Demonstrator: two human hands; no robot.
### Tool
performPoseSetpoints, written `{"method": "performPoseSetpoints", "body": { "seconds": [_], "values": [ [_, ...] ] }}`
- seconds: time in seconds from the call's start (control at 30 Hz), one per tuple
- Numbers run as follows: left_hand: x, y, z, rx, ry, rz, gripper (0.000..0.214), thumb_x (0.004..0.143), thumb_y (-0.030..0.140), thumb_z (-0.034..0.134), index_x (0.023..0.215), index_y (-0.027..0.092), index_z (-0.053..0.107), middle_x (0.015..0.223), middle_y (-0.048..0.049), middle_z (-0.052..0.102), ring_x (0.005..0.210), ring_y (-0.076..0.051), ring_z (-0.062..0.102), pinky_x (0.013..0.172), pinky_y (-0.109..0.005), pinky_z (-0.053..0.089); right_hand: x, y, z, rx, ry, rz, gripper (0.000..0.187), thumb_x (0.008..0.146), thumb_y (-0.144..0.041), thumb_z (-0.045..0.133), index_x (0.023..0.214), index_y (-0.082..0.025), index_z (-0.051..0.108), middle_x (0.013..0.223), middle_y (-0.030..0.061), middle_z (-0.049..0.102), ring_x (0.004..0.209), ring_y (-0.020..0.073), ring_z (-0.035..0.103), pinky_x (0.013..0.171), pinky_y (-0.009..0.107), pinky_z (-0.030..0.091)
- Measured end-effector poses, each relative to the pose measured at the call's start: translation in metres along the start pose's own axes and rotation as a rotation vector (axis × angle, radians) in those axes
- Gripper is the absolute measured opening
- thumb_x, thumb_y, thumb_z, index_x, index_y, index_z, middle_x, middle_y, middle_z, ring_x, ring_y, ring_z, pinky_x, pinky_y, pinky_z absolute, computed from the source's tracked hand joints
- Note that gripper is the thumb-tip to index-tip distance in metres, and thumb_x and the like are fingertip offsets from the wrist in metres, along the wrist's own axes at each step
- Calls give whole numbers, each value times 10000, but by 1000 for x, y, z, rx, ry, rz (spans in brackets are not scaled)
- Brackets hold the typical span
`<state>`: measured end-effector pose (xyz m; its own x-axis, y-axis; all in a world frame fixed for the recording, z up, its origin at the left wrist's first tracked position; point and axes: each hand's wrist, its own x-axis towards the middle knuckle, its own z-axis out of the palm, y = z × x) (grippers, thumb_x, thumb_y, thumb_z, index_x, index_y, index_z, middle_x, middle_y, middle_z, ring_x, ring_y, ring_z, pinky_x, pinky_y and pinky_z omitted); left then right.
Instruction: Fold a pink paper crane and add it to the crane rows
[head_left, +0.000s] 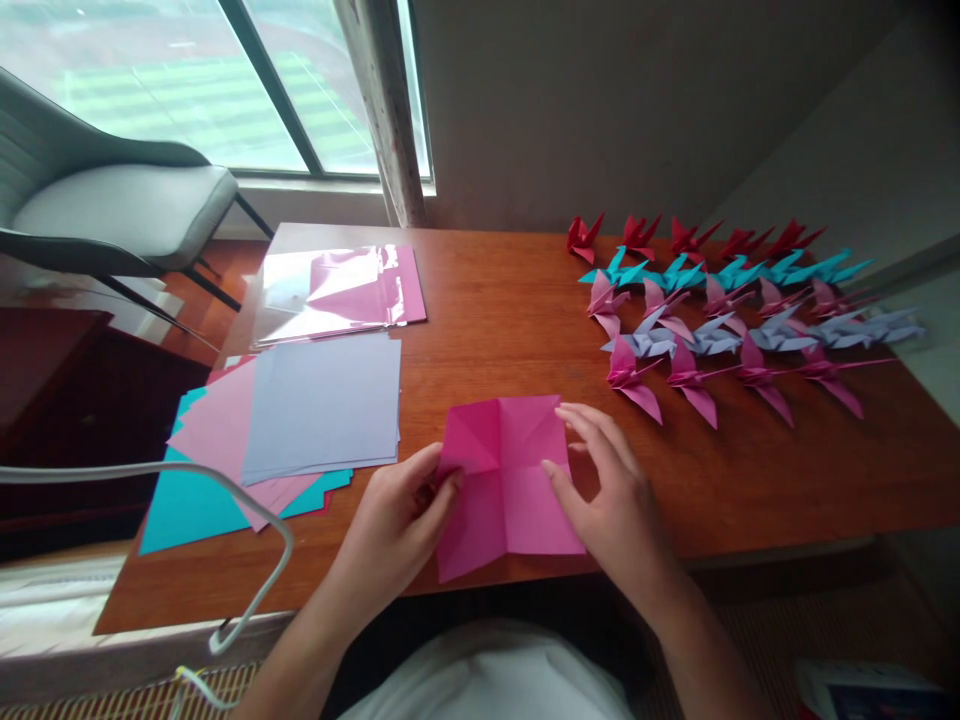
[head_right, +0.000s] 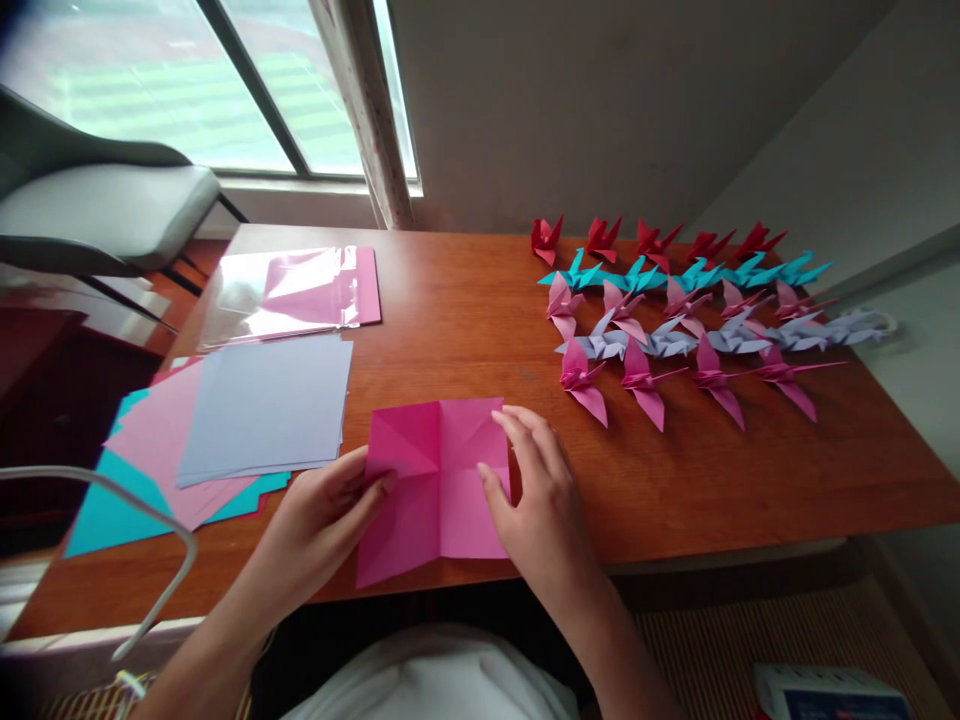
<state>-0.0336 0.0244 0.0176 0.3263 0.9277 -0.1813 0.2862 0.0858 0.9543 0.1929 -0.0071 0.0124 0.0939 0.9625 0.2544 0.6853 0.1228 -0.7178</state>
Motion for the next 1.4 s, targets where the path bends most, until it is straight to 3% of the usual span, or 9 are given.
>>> {"method": "performPoseSetpoints", "body": {
  "seconds": [0.1, 0.17, 0.27, 0.37, 0.67, 0.93, 1.1, 1.23, 1.4],
  "values": [
    [1, 0, 1, -84, -35, -11, 211, 942, 270, 573, 1066, 173, 713, 867, -38, 715, 749, -163, 644, 659, -211, 508, -2, 11, 3, 170, 35, 158, 556, 904, -231, 618, 1434, -271, 455, 1398, 133, 543, 1095, 232, 638, 792, 358, 632],
    [2, 1, 3, -134, -36, -21, 242, 950, 265, 568, 1123, 173, 711, 939, -51, 730, 797, -169, 657, 683, -212, 515, -3, 13, 3, 311, 32, 253, 513, 910, -259, 623, 1402, -282, 483, 1354, 117, 575, 968, 198, 670, 713, 313, 631],
    [3, 2, 6, -186, -17, -48, 244, 940, 264, 586, 1096, 158, 741, 931, -58, 746, 810, -175, 669, 679, -203, 516, -2, 6, 0, 517, -75, 305, 240, 932, -294, 614, 1164, -245, 652, 1197, 87, 667, 876, 180, 694, 751, 303, 620],
    [3, 6, 8, -219, 3, -77, 249, 920, 287, 617, 1067, 151, 765, 907, -61, 764, 769, -174, 674, 634, -195, 514, -1, -5, -5, 609, -145, 310, 173, 938, -313, 616, 1054, -219, 704, 1088, 80, 712, 959, 213, 703, 845, 322, 603],
    [1, 14, 9, -298, 16, -107, 236, 859, 318, 695, 974, 143, 804, 876, -72, 795, 718, -179, 692, 606, -204, 527, -1, -14, -14, 638, -180, 296, 149, 928, -332, 660, 991, -246, 764, 1053, 55, 765, 983, 214, 725, 863, 313, 609],
    [-3, 18, 11, -401, -63, -128, 261, 893, 310, 706, 1118, 191, 762, 1125, -92, 779, 1010, -224, 723, 822, -250, 569, 2, -21, -17, 672, -291, 241, 196, 944, -324, 651, 1088, -261, 767, 1198, 84, 725, 1159, 247, 674, 957, 353, 581],
    [-4, 21, 17, -480, -100, -140, 292, 891, 307, 717, 1159, 191, 739, 1122, -92, 773, 1007, -212, 717, 859, -265, 563, 1, -22, -15, 607, -303, 149, 221, 950, -339, 634, 1112, -269, 767, 1262, 94, 692, 1151, 255, 665, 976, 388, 565],
    [-1, 18, 15, -472, -36, -157, 290, 870, 338, 733, 1108, 175, 762, 1074, -93, 776, 954, -207, 710, 794, -242, 560, 3, -20, -17, 634, -256, 194, 249, 952, -400, 617, 1083, -247, 764, 1237, 102, 699, 1167, 278, 653, 990, 411, 551],
    [4, 12, 6, -459, 56, -221, 296, 864, 397, 726, 1045, 166, 769, 814, -36, 743, 688, -140, 647, 602, -193, 517, 3, -1, -18, 734, -245, 344, 471, 936, -606, 551, 1205, -239, 676, 1212, 115, 713, 1138, 295, 679, 972, 427, 558]
  ]
}}
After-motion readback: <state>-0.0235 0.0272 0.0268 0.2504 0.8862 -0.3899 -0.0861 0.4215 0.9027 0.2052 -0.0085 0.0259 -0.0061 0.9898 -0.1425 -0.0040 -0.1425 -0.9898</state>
